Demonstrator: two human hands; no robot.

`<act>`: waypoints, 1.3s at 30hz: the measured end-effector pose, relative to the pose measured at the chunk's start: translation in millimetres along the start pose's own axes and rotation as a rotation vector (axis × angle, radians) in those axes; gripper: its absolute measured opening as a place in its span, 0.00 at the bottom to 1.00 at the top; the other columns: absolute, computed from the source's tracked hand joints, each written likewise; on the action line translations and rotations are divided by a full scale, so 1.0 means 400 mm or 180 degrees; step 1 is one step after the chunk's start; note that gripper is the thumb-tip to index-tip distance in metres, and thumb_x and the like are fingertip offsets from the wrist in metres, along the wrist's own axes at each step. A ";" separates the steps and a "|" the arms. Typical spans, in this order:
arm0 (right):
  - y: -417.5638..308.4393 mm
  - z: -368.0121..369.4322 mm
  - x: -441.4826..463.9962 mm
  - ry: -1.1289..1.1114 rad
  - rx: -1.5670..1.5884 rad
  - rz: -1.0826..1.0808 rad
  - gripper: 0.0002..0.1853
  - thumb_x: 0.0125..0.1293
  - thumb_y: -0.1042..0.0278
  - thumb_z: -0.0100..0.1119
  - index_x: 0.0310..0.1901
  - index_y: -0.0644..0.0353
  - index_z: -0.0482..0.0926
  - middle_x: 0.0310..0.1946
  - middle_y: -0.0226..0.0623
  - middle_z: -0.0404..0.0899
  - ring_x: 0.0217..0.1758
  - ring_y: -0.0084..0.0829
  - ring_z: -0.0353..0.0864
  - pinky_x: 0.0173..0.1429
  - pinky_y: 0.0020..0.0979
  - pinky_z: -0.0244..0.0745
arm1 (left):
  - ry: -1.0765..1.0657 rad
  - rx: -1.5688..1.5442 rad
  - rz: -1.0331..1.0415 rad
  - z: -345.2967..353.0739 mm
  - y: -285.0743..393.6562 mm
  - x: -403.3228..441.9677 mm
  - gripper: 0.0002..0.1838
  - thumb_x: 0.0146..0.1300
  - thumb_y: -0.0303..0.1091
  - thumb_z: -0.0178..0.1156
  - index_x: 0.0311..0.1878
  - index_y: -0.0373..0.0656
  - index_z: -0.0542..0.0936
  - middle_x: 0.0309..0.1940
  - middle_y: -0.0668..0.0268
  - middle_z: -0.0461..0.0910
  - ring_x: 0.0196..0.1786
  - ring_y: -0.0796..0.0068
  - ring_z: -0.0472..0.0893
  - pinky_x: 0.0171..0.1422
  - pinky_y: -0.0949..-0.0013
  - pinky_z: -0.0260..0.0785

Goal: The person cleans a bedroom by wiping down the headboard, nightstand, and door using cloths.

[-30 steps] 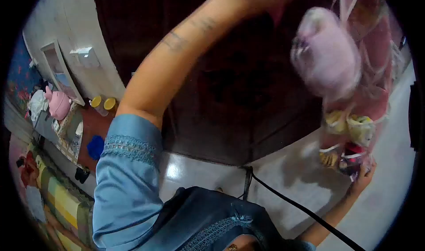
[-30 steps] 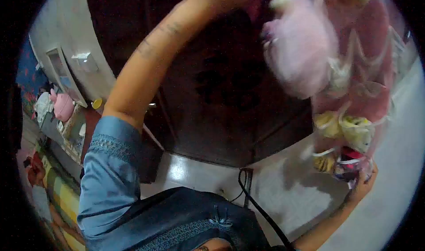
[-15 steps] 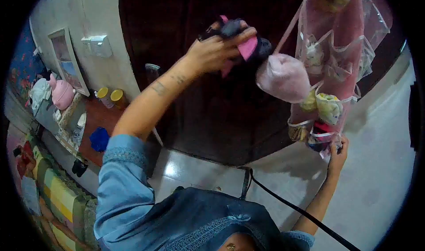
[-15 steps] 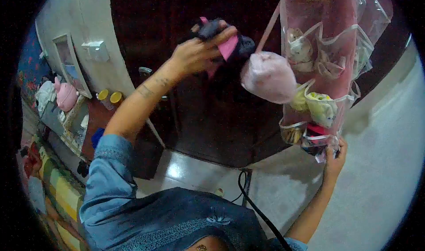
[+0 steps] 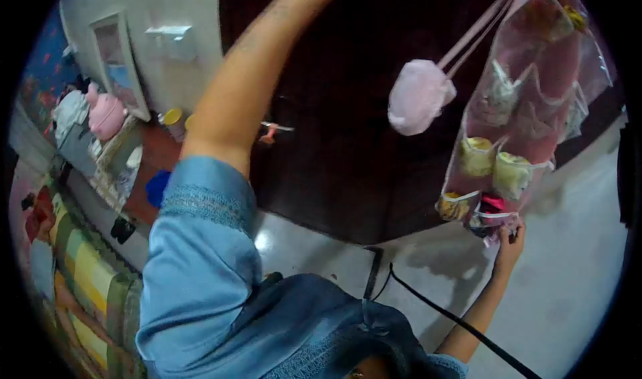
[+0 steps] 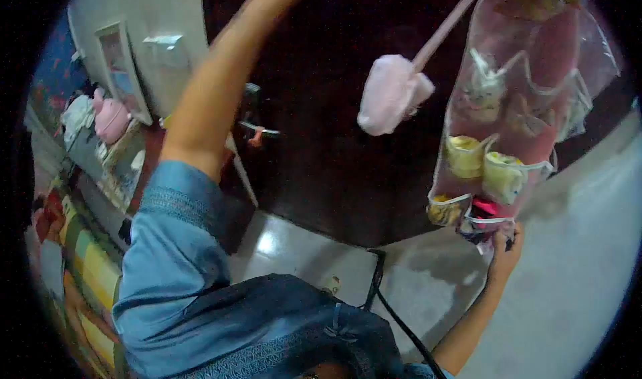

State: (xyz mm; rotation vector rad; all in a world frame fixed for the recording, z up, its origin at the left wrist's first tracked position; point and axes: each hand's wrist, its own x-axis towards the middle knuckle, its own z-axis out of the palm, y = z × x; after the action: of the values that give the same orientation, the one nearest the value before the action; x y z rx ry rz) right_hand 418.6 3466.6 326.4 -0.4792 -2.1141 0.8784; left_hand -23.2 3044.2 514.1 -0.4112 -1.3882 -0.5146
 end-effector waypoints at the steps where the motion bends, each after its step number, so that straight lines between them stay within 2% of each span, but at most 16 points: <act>1: 0.008 -0.002 -0.003 -0.0052 0.0021 0.0004 0.22 0.63 0.66 0.63 0.57 0.63 0.72 0.55 0.37 0.72 0.58 0.32 0.70 0.64 0.33 0.64 | -0.0442 -0.0231 -0.0046 -0.064 0.043 -0.048 0.27 0.68 0.47 0.51 0.67 0.47 0.69 0.69 0.47 0.59 0.72 0.37 0.55 0.71 0.35 0.50; 2: 0.016 -0.012 -0.003 -0.0076 -0.0026 0.0017 0.21 0.64 0.67 0.62 0.57 0.63 0.72 0.55 0.36 0.72 0.58 0.31 0.70 0.64 0.32 0.64 | -0.0789 -0.0267 0.0161 -0.108 0.062 -0.129 0.26 0.69 0.46 0.49 0.66 0.46 0.71 0.70 0.47 0.60 0.73 0.38 0.54 0.71 0.34 0.51; 3: 0.016 -0.018 -0.003 -0.0086 -0.0077 0.0016 0.21 0.65 0.69 0.61 0.57 0.64 0.72 0.54 0.36 0.72 0.57 0.31 0.70 0.63 0.32 0.65 | -0.0996 -0.0190 0.0395 -0.122 0.058 -0.241 0.25 0.56 0.44 0.64 0.58 0.56 0.78 0.74 0.60 0.56 0.76 0.47 0.52 0.73 0.41 0.51; 4: -0.032 -0.011 -0.017 -0.0145 0.0240 0.0266 0.19 0.65 0.69 0.61 0.56 0.64 0.72 0.54 0.35 0.72 0.57 0.31 0.70 0.63 0.31 0.64 | -0.1287 -0.0842 0.0448 -0.171 0.052 -0.313 0.23 0.59 0.46 0.62 0.59 0.57 0.79 0.76 0.60 0.51 0.78 0.48 0.47 0.75 0.38 0.42; 6: -0.021 -0.017 -0.017 -0.0015 -0.0344 -0.0055 0.19 0.63 0.70 0.62 0.55 0.65 0.73 0.53 0.36 0.72 0.57 0.32 0.70 0.64 0.32 0.64 | -0.2251 -0.0493 0.0517 -0.277 0.037 -0.383 0.28 0.57 0.36 0.59 0.62 0.42 0.75 0.77 0.62 0.50 0.79 0.52 0.47 0.78 0.40 0.39; 7: -0.012 -0.014 -0.017 0.0024 -0.0227 -0.0060 0.20 0.62 0.70 0.63 0.55 0.65 0.72 0.53 0.36 0.72 0.58 0.32 0.70 0.64 0.32 0.63 | -0.2135 -0.0628 0.0444 -0.290 0.008 -0.438 0.29 0.55 0.33 0.58 0.62 0.37 0.74 0.77 0.62 0.49 0.79 0.53 0.47 0.79 0.42 0.36; 8: 0.003 -0.018 -0.029 -0.0005 -0.0150 -0.0022 0.21 0.61 0.70 0.63 0.55 0.66 0.72 0.54 0.36 0.71 0.58 0.33 0.69 0.65 0.32 0.63 | -0.2217 -0.0110 0.0711 -0.295 -0.043 -0.490 0.27 0.56 0.45 0.61 0.62 0.60 0.77 0.77 0.58 0.48 0.79 0.50 0.42 0.79 0.43 0.36; 12: 0.002 -0.001 -0.041 0.0044 -0.0319 -0.0340 0.23 0.57 0.71 0.64 0.54 0.65 0.71 0.59 0.42 0.68 0.61 0.38 0.69 0.67 0.35 0.62 | -0.1961 -0.0421 0.0192 -0.325 -0.093 -0.364 0.31 0.54 0.45 0.65 0.63 0.54 0.75 0.76 0.52 0.50 0.78 0.47 0.47 0.78 0.45 0.42; 14: 0.001 0.013 -0.043 0.0184 -0.0617 -0.0649 0.23 0.56 0.71 0.65 0.53 0.65 0.71 0.61 0.45 0.67 0.62 0.40 0.69 0.68 0.37 0.61 | -0.1472 -0.0796 -0.0692 -0.303 -0.118 -0.202 0.30 0.58 0.45 0.64 0.64 0.48 0.74 0.75 0.48 0.50 0.76 0.44 0.49 0.77 0.47 0.48; 18: -0.030 0.013 -0.058 0.0222 -0.1010 -0.0753 0.24 0.55 0.71 0.65 0.54 0.66 0.71 0.62 0.49 0.65 0.65 0.46 0.67 0.69 0.40 0.61 | -0.0412 0.0231 0.0184 -0.173 -0.203 0.131 0.32 0.67 0.52 0.54 0.70 0.47 0.66 0.71 0.45 0.57 0.73 0.41 0.55 0.75 0.50 0.52; 20: -0.070 0.034 -0.082 0.0157 -0.0654 -0.0376 0.25 0.54 0.72 0.65 0.55 0.67 0.71 0.63 0.50 0.65 0.67 0.49 0.64 0.70 0.41 0.59 | -0.0635 0.0328 0.0015 -0.091 -0.227 0.282 0.33 0.69 0.56 0.49 0.72 0.52 0.63 0.72 0.52 0.57 0.73 0.42 0.55 0.75 0.49 0.52; 25: -0.086 0.054 -0.090 0.0141 -0.0986 -0.0484 0.32 0.52 0.73 0.63 0.62 0.65 0.67 0.64 0.45 0.64 0.65 0.45 0.66 0.69 0.38 0.59 | 0.0539 -0.0112 -0.0804 0.008 -0.072 0.479 0.32 0.66 0.60 0.48 0.68 0.52 0.69 0.67 0.52 0.67 0.72 0.43 0.58 0.74 0.46 0.53; 30: -0.130 0.054 -0.078 0.0309 -0.1433 -0.0783 0.29 0.55 0.76 0.59 0.61 0.63 0.68 0.63 0.43 0.65 0.63 0.40 0.69 0.66 0.35 0.62 | 0.0246 -0.0955 0.1295 -0.054 0.114 0.344 0.26 0.58 0.49 0.63 0.59 0.49 0.77 0.70 0.59 0.64 0.73 0.50 0.59 0.75 0.46 0.51; 33: -0.275 0.065 -0.062 0.0642 -0.0672 -0.0892 0.22 0.58 0.75 0.57 0.56 0.65 0.71 0.65 0.46 0.64 0.66 0.45 0.66 0.69 0.40 0.60 | -0.0240 -0.1212 0.1827 -0.101 0.125 0.316 0.29 0.57 0.47 0.65 0.61 0.48 0.76 0.73 0.61 0.59 0.74 0.54 0.58 0.77 0.50 0.50; 37: -0.465 0.070 -0.056 0.0836 -0.0428 -0.1354 0.19 0.59 0.77 0.52 0.55 0.63 0.73 0.64 0.44 0.67 0.65 0.42 0.68 0.67 0.39 0.63 | -0.0030 -0.1434 0.1347 -0.106 0.113 0.358 0.23 0.62 0.46 0.62 0.59 0.48 0.78 0.71 0.59 0.62 0.74 0.53 0.59 0.76 0.54 0.52; 39: -0.548 0.097 -0.069 0.0692 -0.0080 -0.1707 0.18 0.60 0.78 0.51 0.53 0.64 0.74 0.62 0.44 0.69 0.63 0.39 0.71 0.65 0.36 0.66 | -0.0069 -0.2109 0.0819 -0.100 0.119 0.364 0.21 0.67 0.48 0.58 0.57 0.44 0.78 0.65 0.57 0.70 0.68 0.57 0.68 0.72 0.58 0.59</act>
State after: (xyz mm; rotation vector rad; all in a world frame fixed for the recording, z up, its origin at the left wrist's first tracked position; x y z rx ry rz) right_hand 396.0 3282.9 452.8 -0.0063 -1.9145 0.4671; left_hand 51.7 3046.1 653.8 -1.1172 -1.1359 -0.7522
